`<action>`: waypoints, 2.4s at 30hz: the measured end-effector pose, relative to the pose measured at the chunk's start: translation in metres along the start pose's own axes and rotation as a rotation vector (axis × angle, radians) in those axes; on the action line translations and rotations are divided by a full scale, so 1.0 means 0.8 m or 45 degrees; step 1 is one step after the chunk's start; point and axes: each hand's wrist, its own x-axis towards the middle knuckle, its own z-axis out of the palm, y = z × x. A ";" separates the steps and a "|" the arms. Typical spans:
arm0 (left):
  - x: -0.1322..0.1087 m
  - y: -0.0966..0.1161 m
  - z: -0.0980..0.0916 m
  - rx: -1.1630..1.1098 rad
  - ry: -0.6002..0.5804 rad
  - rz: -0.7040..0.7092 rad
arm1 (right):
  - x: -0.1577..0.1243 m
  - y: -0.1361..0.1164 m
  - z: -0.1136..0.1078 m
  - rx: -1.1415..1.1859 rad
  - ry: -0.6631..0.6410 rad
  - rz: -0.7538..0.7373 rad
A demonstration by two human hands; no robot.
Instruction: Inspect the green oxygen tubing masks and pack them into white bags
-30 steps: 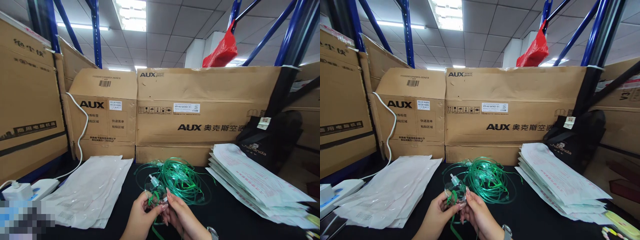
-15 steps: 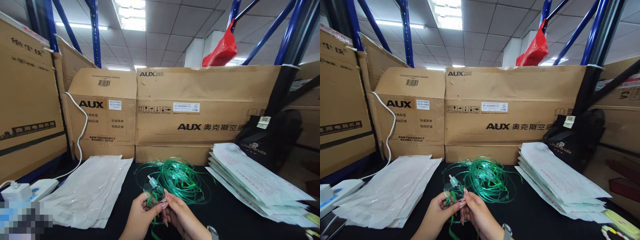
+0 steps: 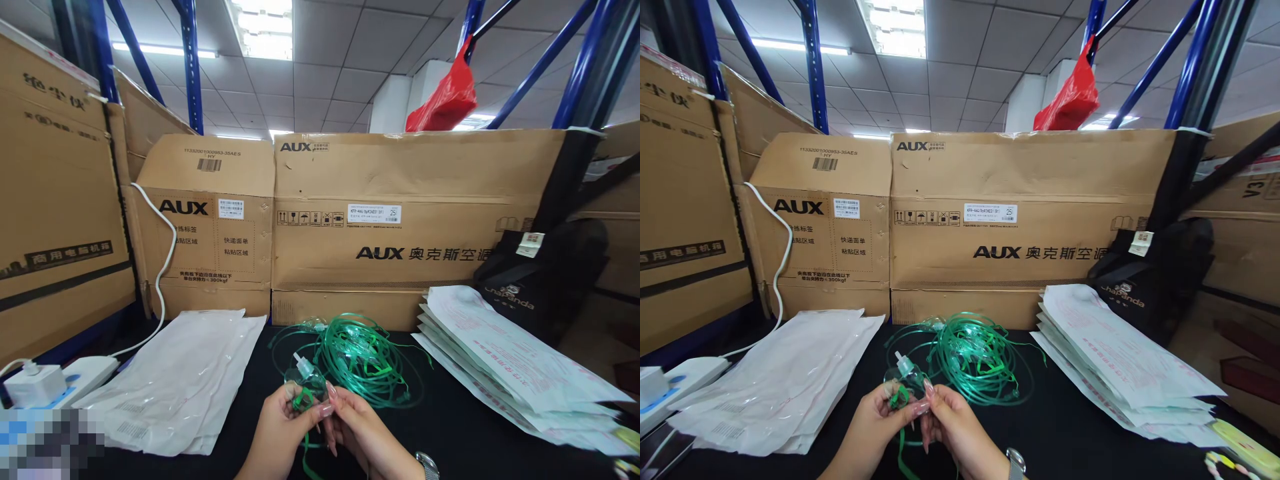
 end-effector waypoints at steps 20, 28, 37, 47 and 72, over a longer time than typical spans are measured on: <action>-0.001 0.005 -0.005 0.138 -0.136 0.110 | 0.003 0.004 -0.006 -0.017 -0.051 0.043; -0.004 0.009 -0.001 -0.059 -0.211 -0.010 | -0.006 -0.015 0.004 0.027 -0.168 0.051; -0.003 0.010 0.000 -0.332 -0.174 -0.167 | -0.001 -0.015 0.006 -0.140 -0.143 -0.040; -0.001 0.008 -0.002 -0.247 -0.127 -0.131 | 0.002 -0.017 0.001 -0.370 -0.185 -0.110; 0.003 0.010 0.000 -0.061 -0.148 -0.168 | -0.006 -0.019 0.005 -0.399 -0.237 -0.076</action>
